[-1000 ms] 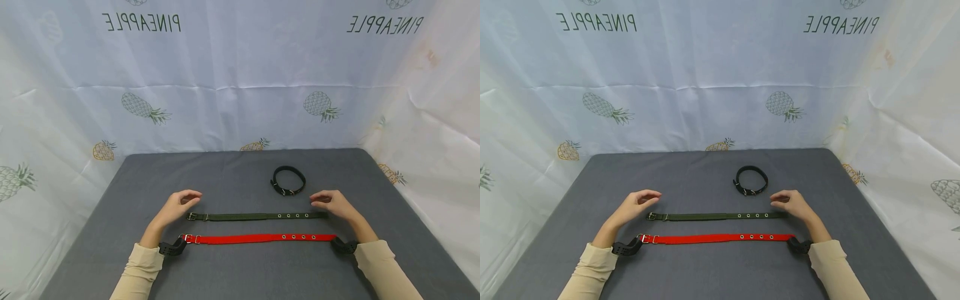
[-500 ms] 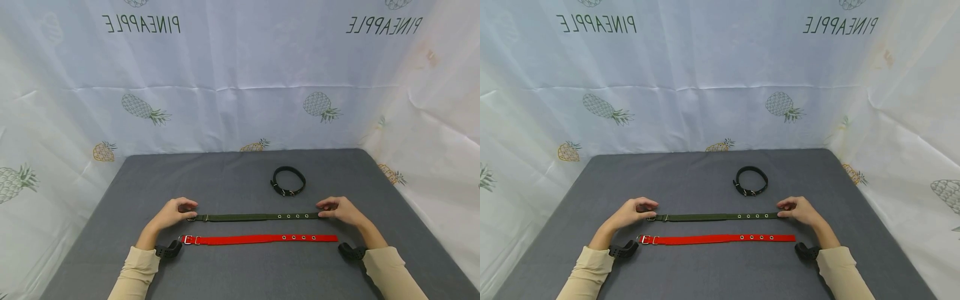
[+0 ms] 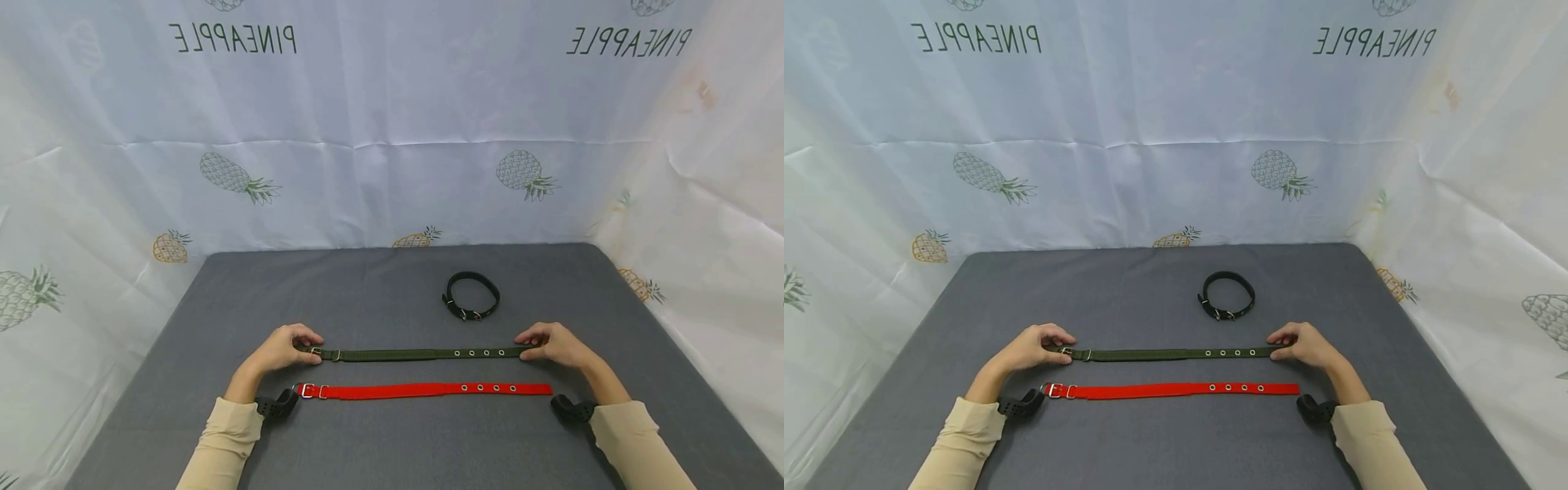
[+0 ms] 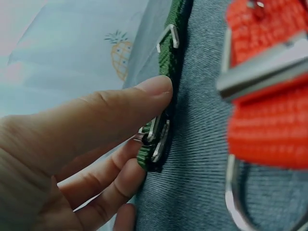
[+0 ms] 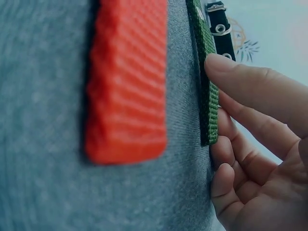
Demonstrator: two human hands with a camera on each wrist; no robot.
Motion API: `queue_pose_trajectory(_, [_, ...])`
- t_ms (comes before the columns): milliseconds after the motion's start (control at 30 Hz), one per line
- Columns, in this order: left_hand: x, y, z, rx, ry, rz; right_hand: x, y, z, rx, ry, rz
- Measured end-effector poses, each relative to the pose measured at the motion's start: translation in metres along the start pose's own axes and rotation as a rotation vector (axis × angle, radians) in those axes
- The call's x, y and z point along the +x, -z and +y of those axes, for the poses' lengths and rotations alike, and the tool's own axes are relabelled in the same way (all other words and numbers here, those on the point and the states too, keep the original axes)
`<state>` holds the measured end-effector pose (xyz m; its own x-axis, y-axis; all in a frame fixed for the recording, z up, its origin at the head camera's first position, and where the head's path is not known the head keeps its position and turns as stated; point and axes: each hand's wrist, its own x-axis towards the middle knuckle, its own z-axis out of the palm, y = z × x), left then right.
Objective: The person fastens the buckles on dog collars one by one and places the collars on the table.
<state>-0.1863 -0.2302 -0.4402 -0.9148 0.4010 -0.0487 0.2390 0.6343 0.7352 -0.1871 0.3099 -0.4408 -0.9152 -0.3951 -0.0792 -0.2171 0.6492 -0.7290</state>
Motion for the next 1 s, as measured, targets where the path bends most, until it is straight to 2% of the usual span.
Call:
queue_pose_trajectory(233, [-0.0005,-0.0013,0.0015,0.009,0.005,-0.01,0.0002,-0.0037,-0.0016,-0.014,0.009,-0.001])
queue_pose_trajectory(567, [0.003,-0.0019,0.0019,0.096,-0.065,0.021,0.0015,-0.0043,0.0,-0.072,0.032,0.04])
queue_pose_trajectory(733, [0.0037,-0.0015,0.0006,0.111,-0.082,0.024,0.0011,-0.0035,-0.0003,-0.094,0.058,0.047])
queue_pose_trajectory(1000, [0.0,0.0016,0.0022,0.074,-0.056,0.062,-0.0028,0.0024,-0.0025,-0.076,0.079,0.057])
